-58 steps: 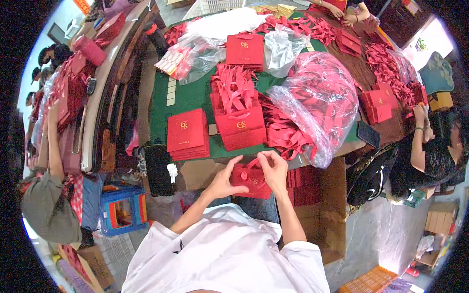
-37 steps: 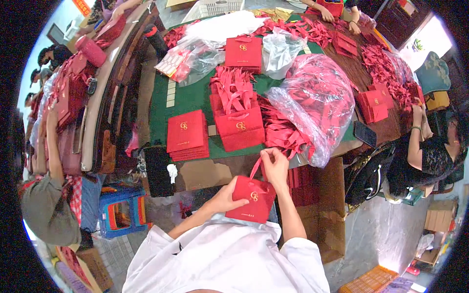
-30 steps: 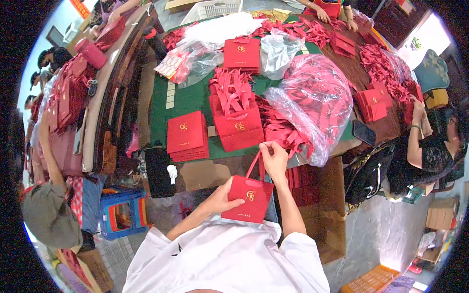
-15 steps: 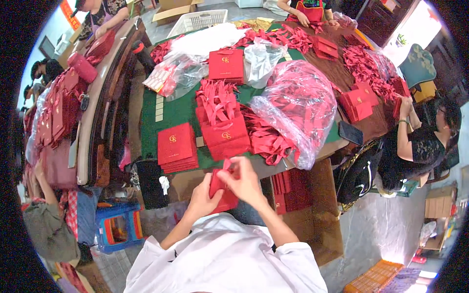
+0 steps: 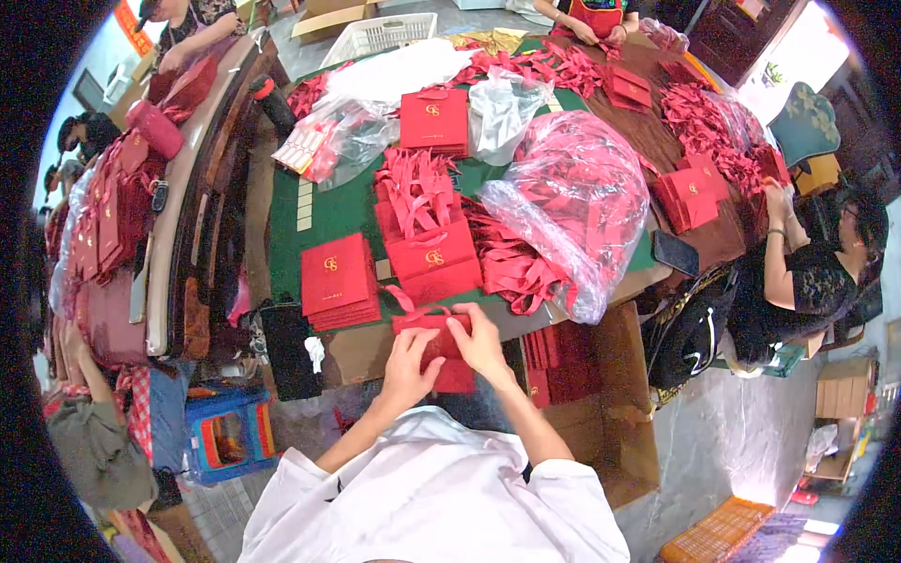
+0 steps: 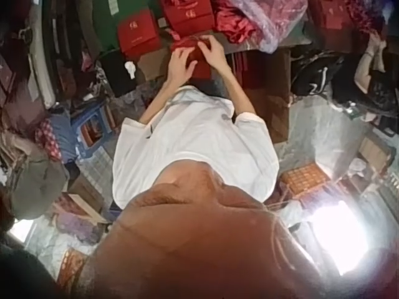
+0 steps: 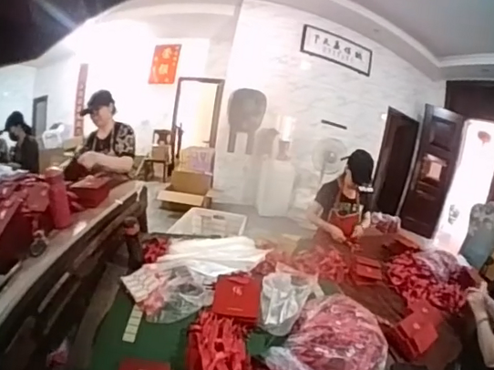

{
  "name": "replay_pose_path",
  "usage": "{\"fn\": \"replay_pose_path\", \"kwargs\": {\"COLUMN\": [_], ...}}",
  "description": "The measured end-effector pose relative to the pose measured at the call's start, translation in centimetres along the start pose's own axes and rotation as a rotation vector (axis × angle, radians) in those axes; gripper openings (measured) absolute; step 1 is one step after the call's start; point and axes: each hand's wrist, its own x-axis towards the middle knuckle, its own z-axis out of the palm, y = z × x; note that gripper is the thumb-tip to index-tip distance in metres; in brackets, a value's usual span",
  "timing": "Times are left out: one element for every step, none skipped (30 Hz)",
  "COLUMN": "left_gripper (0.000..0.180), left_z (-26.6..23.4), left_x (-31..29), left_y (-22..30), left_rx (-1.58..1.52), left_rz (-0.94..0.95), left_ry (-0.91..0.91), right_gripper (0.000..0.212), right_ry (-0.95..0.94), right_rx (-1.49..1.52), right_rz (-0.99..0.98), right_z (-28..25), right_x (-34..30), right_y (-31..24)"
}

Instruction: The person ties decorative ribbons onto small red gift bags by hand.

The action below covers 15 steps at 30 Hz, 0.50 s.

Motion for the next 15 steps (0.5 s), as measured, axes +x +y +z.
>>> {"fn": "replay_pose_path", "kwargs": {"left_gripper": [0.048,0.047,0.045,0.045,0.043,0.042,0.042,0.04,0.039,0.039,0.037,0.035,0.035,0.033,0.031], "left_z": [0.5,0.9,1.3,1.4,1.4,1.4,1.4,1.4,1.4,1.4,1.3,1.3,1.3,1.3,1.3], "left_x": [0.0,-0.1,-0.3,-0.3,-0.3,-0.3,-0.3,-0.2,0.0,0.1,0.3,0.5,0.5,0.6,0.7], "left_y": [-0.7,-1.3,-1.9,-1.9,-1.8,-1.8,-1.8,-1.8,-1.7,-1.5,-1.3,-1.1,-1.2,-1.3,-1.3], "left_rx": [0.041,0.082,0.081,0.08,0.085,0.091,0.091,0.078,0.066,0.064,0.036,0.009,0.011,0.001,-0.009], "left_rz": [0.011,0.022,0.029,0.027,0.017,0.007,0.004,0.01,0.016,0.017,0.024,0.032,0.029,0.033,0.037], "left_ry": [-0.024,-0.048,-0.046,-0.048,-0.062,-0.074,-0.076,-0.069,-0.06,-0.064,-0.056,-0.048,-0.047,-0.037,-0.028], "right_gripper": [0.024,0.022,0.018,0.015,0.016,0.018,0.022,0.025,0.029,0.028,0.023,0.018,0.018,0.015,0.012], "right_ry": [0.051,0.102,0.137,0.223,0.265,0.305,0.357,0.409,0.432,0.474,0.474,0.475,0.472,0.421,0.372], "right_rx": [-0.11,-0.22,-0.211,-0.262,-0.338,-0.414,-0.479,-0.543,-0.59,-0.644,-0.687,-0.73,-0.729,-0.671,-0.614], "right_rz": [-0.08,-0.161,-0.135,-0.141,-0.146,-0.151,-0.137,-0.123,-0.131,-0.15,-0.165,-0.18,-0.181,-0.191,-0.202], "right_z": [-0.5,-1.1,-1.7,-2.2,-3.1,-4.1,-4.8,-5.3,-5.7,-6.0,-6.3,-6.5,-6.3,-6.1,-5.8], "right_x": [-0.1,-0.3,-0.4,-0.4,-0.6,-0.7,-0.8,-0.7,-0.7,-0.7,-0.6,-0.5,-0.6,-0.6,-0.7], "right_y": [0.1,0.1,0.0,0.4,0.6,0.7,0.9,0.9,0.7,0.5,1.7,2.8,2.6,2.3,2.0]}}
